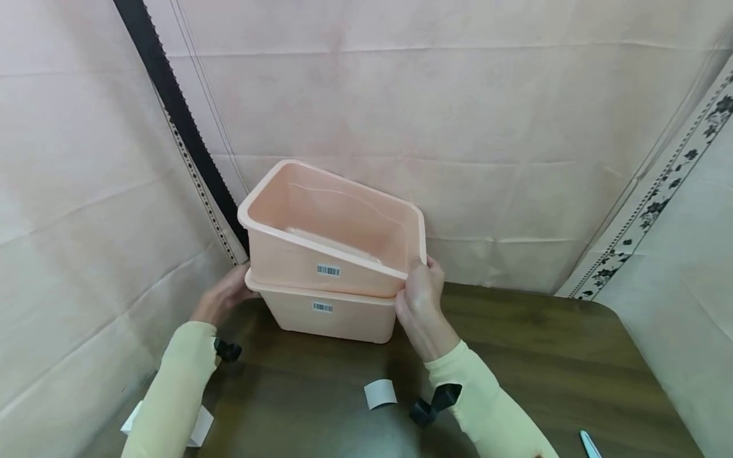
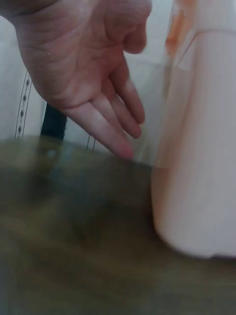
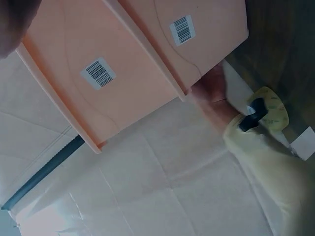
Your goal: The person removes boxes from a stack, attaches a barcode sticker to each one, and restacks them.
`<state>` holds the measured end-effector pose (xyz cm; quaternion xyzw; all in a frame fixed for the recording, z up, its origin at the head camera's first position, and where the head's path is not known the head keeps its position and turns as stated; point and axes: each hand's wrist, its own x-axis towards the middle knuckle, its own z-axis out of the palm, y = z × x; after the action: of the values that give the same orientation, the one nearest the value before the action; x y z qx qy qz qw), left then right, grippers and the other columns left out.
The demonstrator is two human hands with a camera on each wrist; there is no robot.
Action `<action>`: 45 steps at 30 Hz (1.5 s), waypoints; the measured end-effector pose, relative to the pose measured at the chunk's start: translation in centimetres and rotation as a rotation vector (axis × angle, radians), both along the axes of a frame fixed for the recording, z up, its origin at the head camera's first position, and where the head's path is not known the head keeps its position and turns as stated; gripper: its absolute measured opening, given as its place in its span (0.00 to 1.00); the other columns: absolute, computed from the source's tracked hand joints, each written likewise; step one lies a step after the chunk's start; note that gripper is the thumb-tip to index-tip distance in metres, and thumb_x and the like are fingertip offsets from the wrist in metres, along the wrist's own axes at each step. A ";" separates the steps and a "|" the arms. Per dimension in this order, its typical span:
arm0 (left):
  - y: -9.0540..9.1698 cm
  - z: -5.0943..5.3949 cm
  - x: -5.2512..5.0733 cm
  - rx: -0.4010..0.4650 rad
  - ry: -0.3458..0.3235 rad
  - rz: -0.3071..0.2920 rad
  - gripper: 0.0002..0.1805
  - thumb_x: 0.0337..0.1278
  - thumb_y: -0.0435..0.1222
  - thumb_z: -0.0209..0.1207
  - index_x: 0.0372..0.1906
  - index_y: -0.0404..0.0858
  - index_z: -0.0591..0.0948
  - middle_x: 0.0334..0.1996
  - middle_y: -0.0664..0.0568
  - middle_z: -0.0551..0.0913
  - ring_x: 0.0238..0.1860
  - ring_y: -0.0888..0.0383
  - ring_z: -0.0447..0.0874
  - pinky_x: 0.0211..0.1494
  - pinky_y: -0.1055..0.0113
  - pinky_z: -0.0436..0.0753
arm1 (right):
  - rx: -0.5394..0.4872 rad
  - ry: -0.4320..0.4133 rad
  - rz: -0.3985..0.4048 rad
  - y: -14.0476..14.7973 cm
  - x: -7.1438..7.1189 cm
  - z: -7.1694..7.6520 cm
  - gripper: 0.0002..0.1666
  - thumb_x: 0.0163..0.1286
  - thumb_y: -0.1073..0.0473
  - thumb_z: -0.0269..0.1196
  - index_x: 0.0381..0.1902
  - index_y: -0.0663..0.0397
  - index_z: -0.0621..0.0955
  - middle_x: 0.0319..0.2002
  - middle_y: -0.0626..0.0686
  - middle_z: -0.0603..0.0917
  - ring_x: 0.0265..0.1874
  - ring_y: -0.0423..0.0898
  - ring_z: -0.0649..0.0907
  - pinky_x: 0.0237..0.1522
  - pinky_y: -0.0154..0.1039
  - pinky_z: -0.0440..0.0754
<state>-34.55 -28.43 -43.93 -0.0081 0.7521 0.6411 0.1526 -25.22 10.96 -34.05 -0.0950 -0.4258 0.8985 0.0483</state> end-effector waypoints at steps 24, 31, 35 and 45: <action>7.5 11.4 -2.6 -0.083 0.163 -0.224 0.55 0.72 0.75 0.22 0.76 0.35 0.69 0.63 0.33 0.80 0.62 0.42 0.84 0.74 0.43 0.77 | 0.413 -0.015 0.015 3.4 0.5 1.9 0.30 0.84 0.64 0.46 0.80 0.63 0.61 0.74 0.57 0.66 0.73 0.52 0.67 0.80 0.52 0.64; 8.2 10.3 -3.0 -0.289 0.181 -0.155 0.36 0.84 0.53 0.44 0.81 0.34 0.62 0.74 0.33 0.72 0.73 0.38 0.74 0.75 0.47 0.76 | 0.668 -0.048 0.078 4.4 0.4 -0.8 0.33 0.84 0.59 0.48 0.82 0.61 0.57 0.75 0.61 0.64 0.71 0.54 0.67 0.77 0.52 0.68; 8.8 9.3 -2.9 -0.397 0.242 -0.143 0.33 0.84 0.43 0.46 0.82 0.33 0.59 0.76 0.33 0.69 0.74 0.37 0.72 0.78 0.45 0.73 | 0.753 0.013 0.101 4.5 0.6 -2.6 0.33 0.84 0.58 0.45 0.83 0.56 0.56 0.81 0.59 0.62 0.77 0.53 0.65 0.82 0.53 0.63; 9.5 9.3 -2.2 -0.746 0.394 -0.072 0.26 0.79 0.36 0.42 0.74 0.30 0.70 0.65 0.33 0.79 0.59 0.40 0.80 0.67 0.45 0.79 | 0.955 0.092 0.192 6.9 1.1 -3.5 0.38 0.84 0.44 0.52 0.86 0.42 0.57 0.83 0.56 0.63 0.78 0.51 0.66 0.81 0.54 0.64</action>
<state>-36.71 -18.98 -34.64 0.0864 0.9471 0.3087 0.0147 -24.10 17.86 -37.57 0.0170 -0.7945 0.6066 0.0221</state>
